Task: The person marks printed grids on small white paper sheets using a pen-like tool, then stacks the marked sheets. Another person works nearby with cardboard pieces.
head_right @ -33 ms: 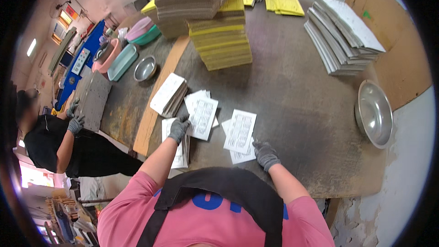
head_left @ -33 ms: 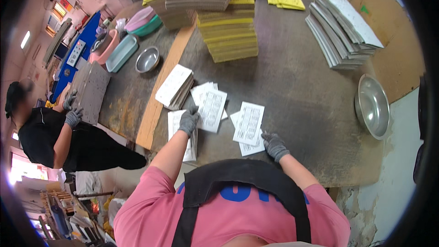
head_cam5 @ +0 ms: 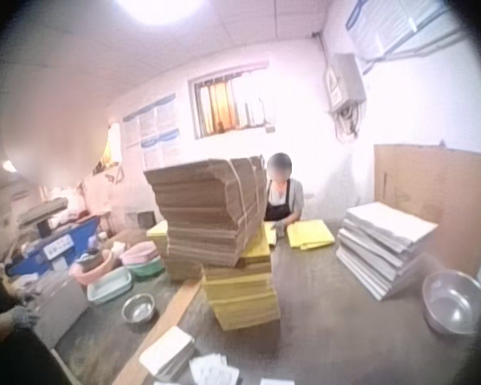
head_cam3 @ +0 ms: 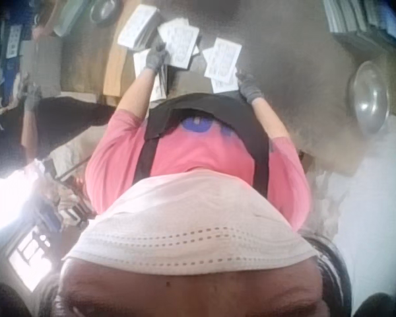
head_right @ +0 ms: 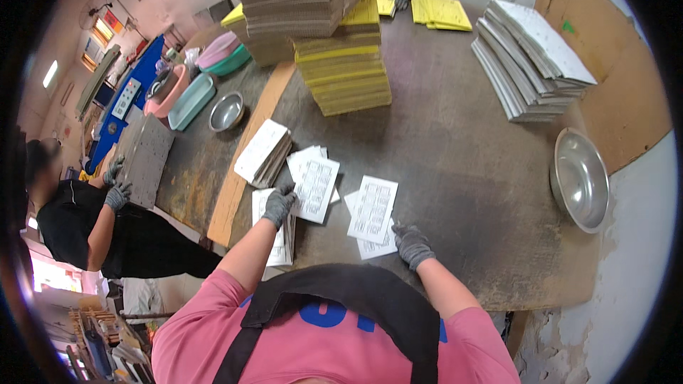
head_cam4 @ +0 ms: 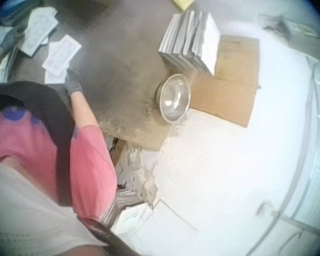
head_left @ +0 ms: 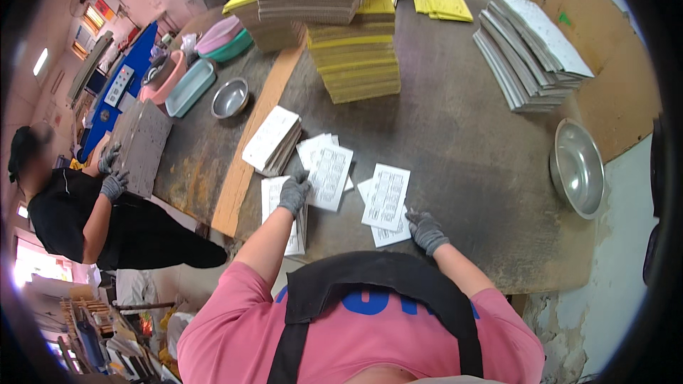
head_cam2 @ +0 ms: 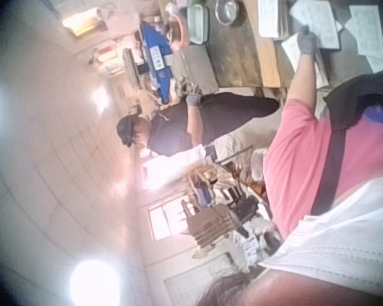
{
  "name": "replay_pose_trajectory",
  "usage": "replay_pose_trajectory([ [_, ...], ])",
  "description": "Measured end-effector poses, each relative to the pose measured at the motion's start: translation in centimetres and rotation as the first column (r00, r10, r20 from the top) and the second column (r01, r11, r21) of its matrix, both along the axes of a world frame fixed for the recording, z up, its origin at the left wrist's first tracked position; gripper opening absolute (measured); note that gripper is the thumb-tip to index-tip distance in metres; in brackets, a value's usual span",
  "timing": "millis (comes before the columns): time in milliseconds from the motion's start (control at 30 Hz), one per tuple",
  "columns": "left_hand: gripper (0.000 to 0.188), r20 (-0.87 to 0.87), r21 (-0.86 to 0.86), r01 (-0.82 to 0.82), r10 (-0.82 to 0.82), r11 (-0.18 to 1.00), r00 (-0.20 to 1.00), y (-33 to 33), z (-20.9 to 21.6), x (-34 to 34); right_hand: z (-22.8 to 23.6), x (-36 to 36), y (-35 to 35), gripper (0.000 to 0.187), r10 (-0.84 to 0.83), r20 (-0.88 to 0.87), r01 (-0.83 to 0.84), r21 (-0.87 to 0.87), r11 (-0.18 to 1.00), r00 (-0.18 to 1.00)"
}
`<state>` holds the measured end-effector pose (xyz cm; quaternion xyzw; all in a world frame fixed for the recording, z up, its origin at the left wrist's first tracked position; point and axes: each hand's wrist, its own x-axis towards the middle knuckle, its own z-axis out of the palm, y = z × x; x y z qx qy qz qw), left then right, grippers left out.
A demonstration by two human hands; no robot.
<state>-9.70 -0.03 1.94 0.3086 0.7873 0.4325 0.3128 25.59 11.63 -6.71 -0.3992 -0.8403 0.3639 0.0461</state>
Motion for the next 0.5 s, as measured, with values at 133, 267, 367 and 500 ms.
replay_pose_trajectory([
  [133,0.032,0.008,0.071,0.018,-0.018,0.997,1.000,0.2,-1.2,-0.4,0.0,-0.3,0.3,0.035,-0.009,0.002,0.009,-0.002,1.000,1.000],
  [267,0.031,0.025,0.098,0.012,-0.014,0.995,1.000,0.2,-1.8,-0.1,0.8,-0.5,0.3,0.035,0.007,0.105,-0.005,-0.025,1.000,0.994],
  [367,0.033,0.060,0.066,-0.005,0.001,0.998,0.998,0.7,-1.4,0.6,1.4,-0.4,0.2,0.035,0.021,0.064,-0.020,-0.020,1.000,0.998],
  [500,0.032,0.085,0.075,-0.009,0.003,0.997,0.996,2.5,-0.4,1.8,1.6,0.1,-0.1,0.036,-0.019,0.006,0.019,-0.013,1.000,1.000],
])
